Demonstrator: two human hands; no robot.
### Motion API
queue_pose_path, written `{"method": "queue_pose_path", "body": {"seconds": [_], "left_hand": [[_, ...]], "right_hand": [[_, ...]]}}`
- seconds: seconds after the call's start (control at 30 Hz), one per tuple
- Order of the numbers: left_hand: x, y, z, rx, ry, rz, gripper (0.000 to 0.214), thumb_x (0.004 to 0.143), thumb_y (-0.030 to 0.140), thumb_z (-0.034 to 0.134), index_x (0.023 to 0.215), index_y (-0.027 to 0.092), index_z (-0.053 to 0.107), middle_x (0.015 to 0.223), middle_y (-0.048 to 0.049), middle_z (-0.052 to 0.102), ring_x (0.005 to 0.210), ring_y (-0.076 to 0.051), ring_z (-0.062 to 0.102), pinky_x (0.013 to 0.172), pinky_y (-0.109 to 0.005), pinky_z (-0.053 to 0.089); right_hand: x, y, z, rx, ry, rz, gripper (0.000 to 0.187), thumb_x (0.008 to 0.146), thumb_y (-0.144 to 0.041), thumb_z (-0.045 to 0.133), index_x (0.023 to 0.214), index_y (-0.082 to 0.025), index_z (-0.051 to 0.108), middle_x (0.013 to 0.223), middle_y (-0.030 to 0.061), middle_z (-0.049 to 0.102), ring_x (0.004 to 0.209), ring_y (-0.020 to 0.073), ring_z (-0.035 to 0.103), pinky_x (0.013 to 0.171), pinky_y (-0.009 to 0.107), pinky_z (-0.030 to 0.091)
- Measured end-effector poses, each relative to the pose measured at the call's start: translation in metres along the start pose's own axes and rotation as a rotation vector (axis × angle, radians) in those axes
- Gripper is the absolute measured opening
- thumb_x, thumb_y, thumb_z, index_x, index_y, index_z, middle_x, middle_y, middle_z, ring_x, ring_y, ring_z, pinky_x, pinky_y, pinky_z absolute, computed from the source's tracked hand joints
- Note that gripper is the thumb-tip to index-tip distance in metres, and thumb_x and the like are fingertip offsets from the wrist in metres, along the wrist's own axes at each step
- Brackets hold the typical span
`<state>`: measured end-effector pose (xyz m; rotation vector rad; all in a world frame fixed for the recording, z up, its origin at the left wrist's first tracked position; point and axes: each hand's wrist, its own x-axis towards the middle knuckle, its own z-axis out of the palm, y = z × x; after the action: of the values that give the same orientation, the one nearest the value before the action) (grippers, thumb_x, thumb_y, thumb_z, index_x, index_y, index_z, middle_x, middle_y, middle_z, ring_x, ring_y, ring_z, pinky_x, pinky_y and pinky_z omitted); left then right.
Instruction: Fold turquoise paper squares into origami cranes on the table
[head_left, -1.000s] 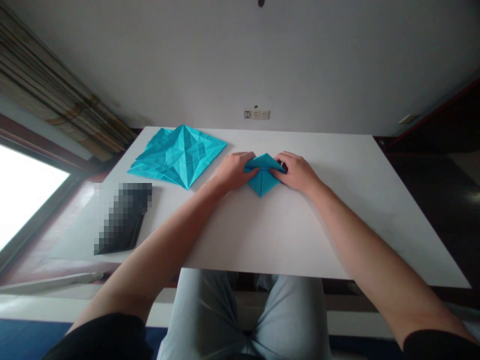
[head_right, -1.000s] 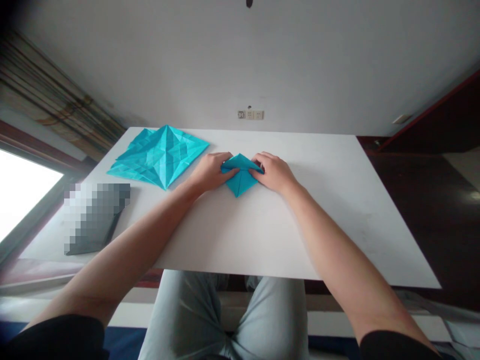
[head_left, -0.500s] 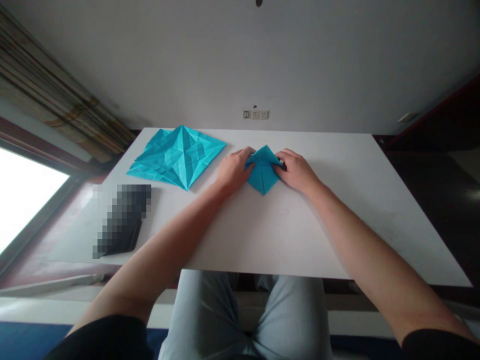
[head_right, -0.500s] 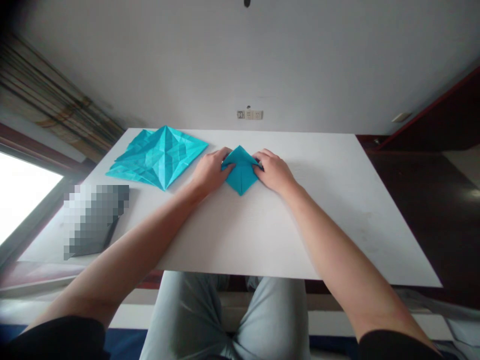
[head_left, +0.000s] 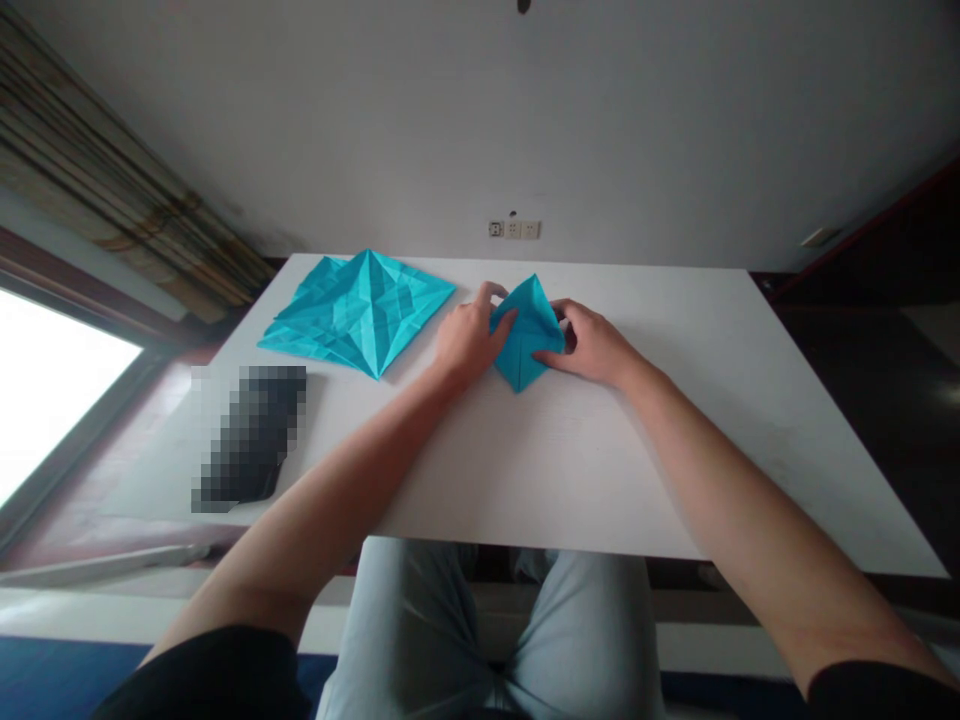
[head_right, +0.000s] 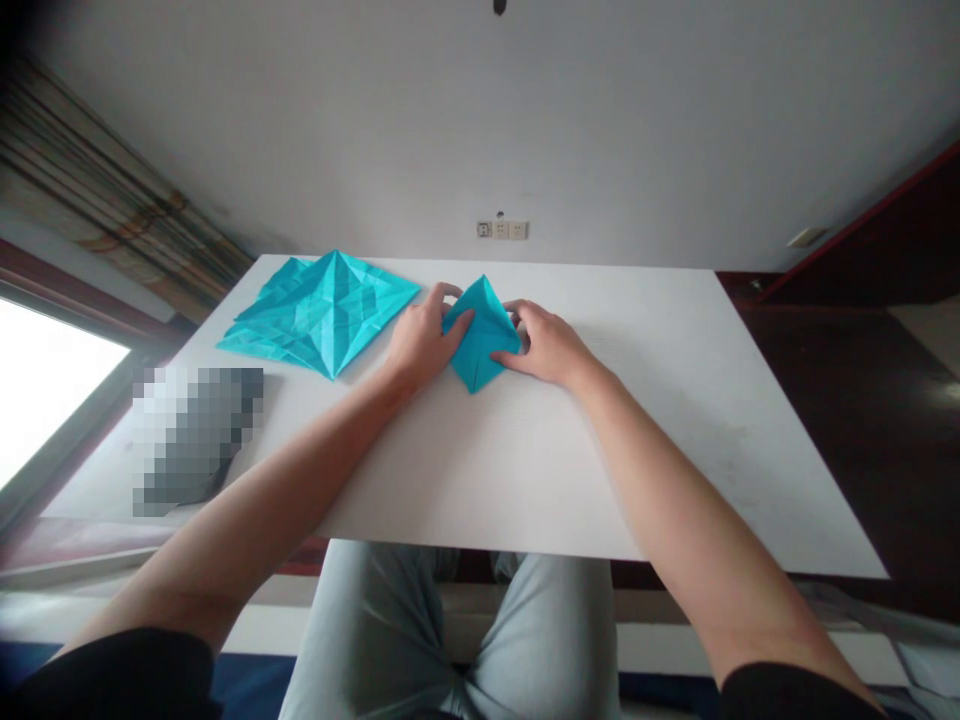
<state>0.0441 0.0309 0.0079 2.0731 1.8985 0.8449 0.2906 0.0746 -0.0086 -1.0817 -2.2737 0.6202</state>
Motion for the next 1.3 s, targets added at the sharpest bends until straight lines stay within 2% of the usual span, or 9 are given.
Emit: {"method": "queue_pose_path", "body": {"seconds": [0.1,0.2,0.33,0.43,0.53,0.7,0.83,0.97,1.3], "left_hand": [[0.001,-0.007,0.006,-0.078,0.090,0.055,0.039,0.112,0.033,0.062,0.149,0.022,0.055,0.131,-0.0128,0.085,0.106,-0.027,0.082,0.095,-0.038,0.064],[0.002,-0.007,0.006,-0.070,0.121,0.176,0.033,0.109,0.019,0.056,0.141,0.022,0.061,0.148,-0.0162,0.077,0.121,-0.028,0.079,0.108,-0.044,0.063],[0.000,-0.001,-0.001,0.021,0.038,0.353,0.030,0.109,0.013,0.051,0.122,0.025,0.076,0.166,-0.0128,0.064,0.142,-0.030,0.071,0.121,-0.049,0.057],[-0.001,0.000,-0.002,0.081,-0.042,0.406,0.035,0.108,0.021,0.063,0.137,0.030,0.080,0.175,-0.0115,0.055,0.151,-0.035,0.065,0.126,-0.055,0.052],[-0.001,-0.004,0.000,0.111,-0.121,0.407,0.046,0.107,0.029,0.068,0.153,0.033,0.076,0.178,-0.0130,0.050,0.151,-0.038,0.064,0.127,-0.058,0.051],[0.000,-0.006,0.003,0.132,-0.157,0.374,0.068,0.109,0.033,0.065,0.176,0.031,0.055,0.163,-0.0170,0.060,0.145,-0.039,0.066,0.127,-0.058,0.051],[-0.001,-0.004,0.001,0.133,-0.164,0.400,0.056,0.112,0.036,0.064,0.168,0.035,0.066,0.162,-0.0166,0.059,0.147,-0.040,0.063,0.127,-0.057,0.049],[-0.002,-0.003,0.001,0.152,-0.194,0.394,0.043,0.114,0.036,0.062,0.153,0.039,0.080,0.167,-0.0153,0.054,0.152,-0.041,0.059,0.128,-0.060,0.048],[-0.003,0.000,0.000,0.172,-0.188,0.360,0.058,0.111,0.036,0.063,0.169,0.037,0.066,0.168,-0.0172,0.052,0.149,-0.042,0.062,0.129,-0.058,0.047]], "right_hand": [[-0.001,0.001,0.001,0.031,0.007,0.007,0.085,0.077,-0.051,0.096,0.147,-0.028,0.055,0.120,0.0088,0.079,0.074,0.0238,0.067,0.071,0.040,0.051],[-0.002,0.003,0.003,0.062,0.018,0.011,0.092,0.073,-0.052,0.098,0.146,-0.030,0.046,0.125,0.0093,0.078,0.072,0.0226,0.066,0.068,0.038,0.050],[-0.002,0.006,0.006,0.107,0.019,0.014,0.093,0.075,-0.053,0.097,0.145,-0.032,0.040,0.124,0.0082,0.078,0.072,0.0226,0.067,0.066,0.037,0.051],[-0.002,0.007,0.008,0.099,0.028,0.029,0.097,0.075,-0.055,0.097,0.149,-0.032,0.039,0.120,0.0078,0.079,0.074,0.0244,0.069,0.066,0.037,0.051],[-0.002,0.007,0.008,0.074,0.028,0.048,0.102,0.074,-0.060,0.098,0.153,-0.032,0.039,0.123,0.0098,0.079,0.076,0.0263,0.071,0.068,0.039,0.053],[-0.002,0.010,0.009,0.088,0.035,0.034,0.108,0.076,-0.078,0.094,0.155,-0.032,0.037,0.126,0.0113,0.077,0.073,0.0243,0.068,0.068,0.041,0.055],[0.001,0.014,0.008,0.187,0.062,0.027,0.091,0.087,-0.085,0.082,0.147,-0.033,0.038,0.115,0.0062,0.073,0.070,0.0209,0.064,0.065,0.039,0.054],[0.001,0.012,0.004,0.179,0.042,0.026,0.086,0.080,-0.073,0.092,0.137,-0.033,0.042,0.113,0.0034,0.068,0.068,0.0177,0.061,0.063,0.037,0.052],[-0.001,0.006,0.000,0.182,0.033,0.054,0.075,0.077,-0.071,0.094,0.118,-0.032,0.045,0.080,-0.0080,0.057,0.064,0.0188,0.058,0.063,0.036,0.045]]}}
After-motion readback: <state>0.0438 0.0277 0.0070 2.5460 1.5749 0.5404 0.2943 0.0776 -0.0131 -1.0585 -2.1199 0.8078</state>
